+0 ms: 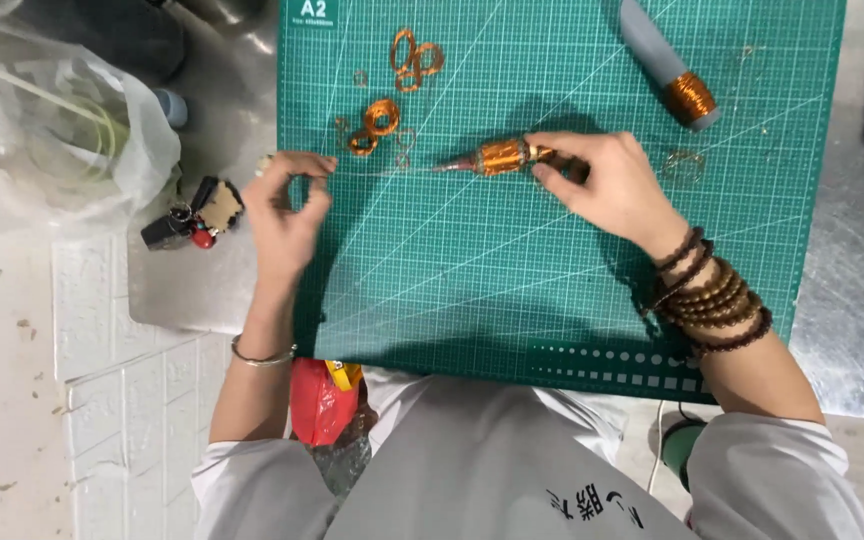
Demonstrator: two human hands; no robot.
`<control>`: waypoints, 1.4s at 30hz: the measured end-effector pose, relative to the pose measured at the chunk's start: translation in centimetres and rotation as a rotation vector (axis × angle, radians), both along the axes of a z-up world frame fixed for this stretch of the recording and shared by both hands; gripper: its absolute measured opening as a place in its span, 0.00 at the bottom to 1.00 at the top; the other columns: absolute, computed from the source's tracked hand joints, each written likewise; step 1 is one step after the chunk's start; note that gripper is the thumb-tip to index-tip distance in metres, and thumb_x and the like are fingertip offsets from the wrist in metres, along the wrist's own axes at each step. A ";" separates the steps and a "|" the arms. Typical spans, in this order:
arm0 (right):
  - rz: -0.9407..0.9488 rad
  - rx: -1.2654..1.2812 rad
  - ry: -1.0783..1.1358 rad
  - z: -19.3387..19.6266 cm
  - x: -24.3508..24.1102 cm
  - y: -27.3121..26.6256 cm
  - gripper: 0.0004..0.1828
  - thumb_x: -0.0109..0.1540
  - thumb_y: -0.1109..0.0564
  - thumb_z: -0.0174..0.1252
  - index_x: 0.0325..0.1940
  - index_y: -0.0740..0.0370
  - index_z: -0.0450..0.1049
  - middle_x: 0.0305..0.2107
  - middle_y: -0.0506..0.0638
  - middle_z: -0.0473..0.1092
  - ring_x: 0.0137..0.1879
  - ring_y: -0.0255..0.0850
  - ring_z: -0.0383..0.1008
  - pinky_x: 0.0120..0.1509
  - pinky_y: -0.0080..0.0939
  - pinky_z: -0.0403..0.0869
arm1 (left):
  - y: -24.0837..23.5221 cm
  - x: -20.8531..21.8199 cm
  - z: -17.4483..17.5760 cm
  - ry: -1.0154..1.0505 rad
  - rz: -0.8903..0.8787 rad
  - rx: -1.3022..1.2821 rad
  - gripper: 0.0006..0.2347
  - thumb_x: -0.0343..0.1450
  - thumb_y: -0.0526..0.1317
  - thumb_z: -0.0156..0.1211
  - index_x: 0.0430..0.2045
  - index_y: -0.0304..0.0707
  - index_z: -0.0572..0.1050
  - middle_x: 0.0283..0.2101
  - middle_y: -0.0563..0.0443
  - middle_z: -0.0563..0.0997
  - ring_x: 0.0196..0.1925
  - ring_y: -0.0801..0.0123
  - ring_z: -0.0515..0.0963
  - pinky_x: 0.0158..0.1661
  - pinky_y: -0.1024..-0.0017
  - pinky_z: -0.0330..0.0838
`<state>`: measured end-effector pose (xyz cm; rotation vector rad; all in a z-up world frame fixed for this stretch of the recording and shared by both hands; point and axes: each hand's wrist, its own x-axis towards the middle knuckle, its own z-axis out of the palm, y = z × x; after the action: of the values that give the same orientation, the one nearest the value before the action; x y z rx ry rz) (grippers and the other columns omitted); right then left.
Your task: Winding thin copper wire around the poles of a small motor armature on a cutting mat.
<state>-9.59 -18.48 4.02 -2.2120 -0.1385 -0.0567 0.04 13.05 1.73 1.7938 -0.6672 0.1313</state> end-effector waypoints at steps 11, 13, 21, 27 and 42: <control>-0.016 0.367 0.108 -1.4 -0.3 -2.9 0.16 0.60 0.69 0.55 0.53 0.72 0.69 0.27 0.58 0.72 0.27 0.38 0.70 0.32 0.30 0.69 | 0.0 -0.4 1.7 0.173 -0.027 -0.245 0.02 0.69 0.28 0.50 0.27 0.29 0.69 0.32 0.39 0.73 0.37 0.57 0.77 0.45 0.59 0.77; -0.007 0.488 0.141 -1.0 -0.5 -3.5 0.14 0.63 0.68 0.54 0.54 0.69 0.67 0.32 0.55 0.72 0.34 0.36 0.73 0.40 0.27 0.75 | 0.0 -0.4 2.2 0.236 -0.075 -0.297 0.03 0.72 0.33 0.51 0.30 0.33 0.69 0.35 0.44 0.72 0.39 0.62 0.75 0.49 0.60 0.79; -0.187 1.119 0.361 0.8 -0.7 -4.2 0.13 0.62 0.67 0.51 0.50 0.63 0.72 0.27 0.45 0.72 0.31 0.30 0.73 0.47 0.30 0.79 | -0.8 -0.3 3.3 0.418 -0.133 -0.391 0.04 0.73 0.34 0.49 0.29 0.33 0.65 0.35 0.37 0.77 0.38 0.53 0.81 0.44 0.64 0.81; -0.265 1.155 0.253 1.7 -1.0 -5.1 0.09 0.63 0.60 0.55 0.47 0.59 0.75 0.26 0.44 0.71 0.38 0.36 0.74 0.55 0.36 0.78 | -1.0 -0.2 3.4 0.468 -0.131 -0.471 0.03 0.72 0.30 0.48 0.27 0.33 0.67 0.31 0.43 0.75 0.39 0.58 0.80 0.46 0.68 0.80; -0.228 1.337 0.269 1.5 -1.5 -5.3 0.11 0.66 0.63 0.50 0.50 0.63 0.73 0.30 0.44 0.74 0.23 0.25 0.69 0.34 0.25 0.74 | -3.8 -1.3 0.8 -0.092 -0.154 0.456 0.00 0.69 0.29 0.48 0.29 0.32 0.67 0.30 0.46 0.70 0.24 0.70 0.66 0.25 0.73 0.58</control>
<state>-11.13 -23.83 5.48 -0.8735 0.2486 0.0247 -1.25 9.23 2.49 2.1696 -0.9556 -0.0482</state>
